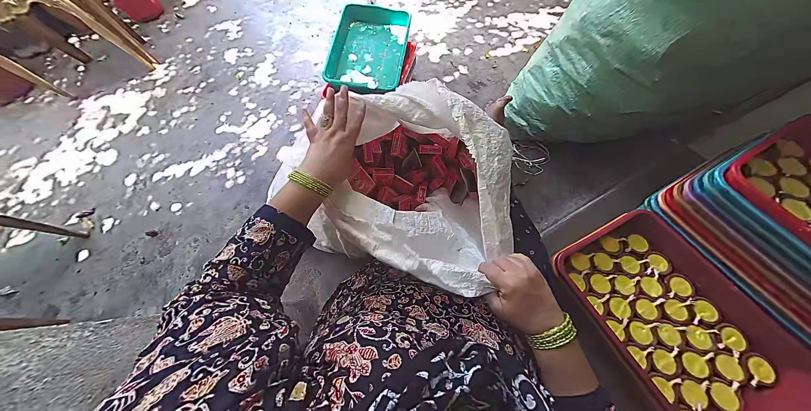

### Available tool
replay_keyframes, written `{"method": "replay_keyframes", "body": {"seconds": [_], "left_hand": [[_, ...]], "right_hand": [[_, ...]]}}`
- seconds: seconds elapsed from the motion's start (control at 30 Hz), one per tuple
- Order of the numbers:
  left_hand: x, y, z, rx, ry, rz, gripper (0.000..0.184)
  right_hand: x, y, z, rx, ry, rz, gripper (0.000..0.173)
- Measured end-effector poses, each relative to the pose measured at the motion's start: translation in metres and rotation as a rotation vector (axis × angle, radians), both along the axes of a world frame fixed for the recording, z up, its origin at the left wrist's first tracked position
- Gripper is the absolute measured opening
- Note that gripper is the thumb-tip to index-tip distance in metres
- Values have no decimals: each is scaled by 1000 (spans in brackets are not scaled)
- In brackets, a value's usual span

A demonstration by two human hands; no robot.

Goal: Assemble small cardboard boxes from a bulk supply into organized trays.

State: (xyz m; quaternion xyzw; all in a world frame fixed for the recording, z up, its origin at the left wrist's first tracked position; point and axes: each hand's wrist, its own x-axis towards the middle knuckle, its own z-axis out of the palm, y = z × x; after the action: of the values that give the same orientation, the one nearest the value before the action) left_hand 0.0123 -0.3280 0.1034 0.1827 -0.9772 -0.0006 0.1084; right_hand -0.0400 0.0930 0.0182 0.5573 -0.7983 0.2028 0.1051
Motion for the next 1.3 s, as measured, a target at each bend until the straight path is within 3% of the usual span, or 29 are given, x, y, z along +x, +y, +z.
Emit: {"method": "replay_keyframes", "body": {"seconds": [0.07, 0.17, 0.27, 0.33, 0.47, 0.57, 0.7, 0.9, 1.1, 1.3], "left_hand": [[5, 10, -15, -32, -80, -91, 91], [15, 43, -24, -59, -8, -356, 57], [14, 69, -38, 99, -25, -592, 40], [8, 72, -51, 178, -213, -505, 40], [-3, 54, -100, 117, -541, -65, 62], [-1, 44, -127, 71, -458, -117, 74], [1, 63, -132, 34, -495, -257, 87], [5, 98, -126, -125, -623, -402, 70], [-10, 82, -150, 180, -591, -183, 61], [-24, 77, -147, 208, -646, -185, 58]], "right_hand": [[4, -5, -3, 98, -27, 5, 25], [12, -12, 4, 122, -112, 28, 55], [15, -21, 9, 95, -133, 86, 70], [18, -26, 8, 133, -142, 116, 72], [23, -27, -3, 196, -161, 125, 56], [22, -22, -8, 186, -185, 91, 52], [23, -22, -11, 212, -193, 79, 54], [24, -25, -12, 229, -192, 81, 54], [24, -19, -19, 212, -198, 61, 49], [23, -21, -23, 209, -190, 59, 45]]}}
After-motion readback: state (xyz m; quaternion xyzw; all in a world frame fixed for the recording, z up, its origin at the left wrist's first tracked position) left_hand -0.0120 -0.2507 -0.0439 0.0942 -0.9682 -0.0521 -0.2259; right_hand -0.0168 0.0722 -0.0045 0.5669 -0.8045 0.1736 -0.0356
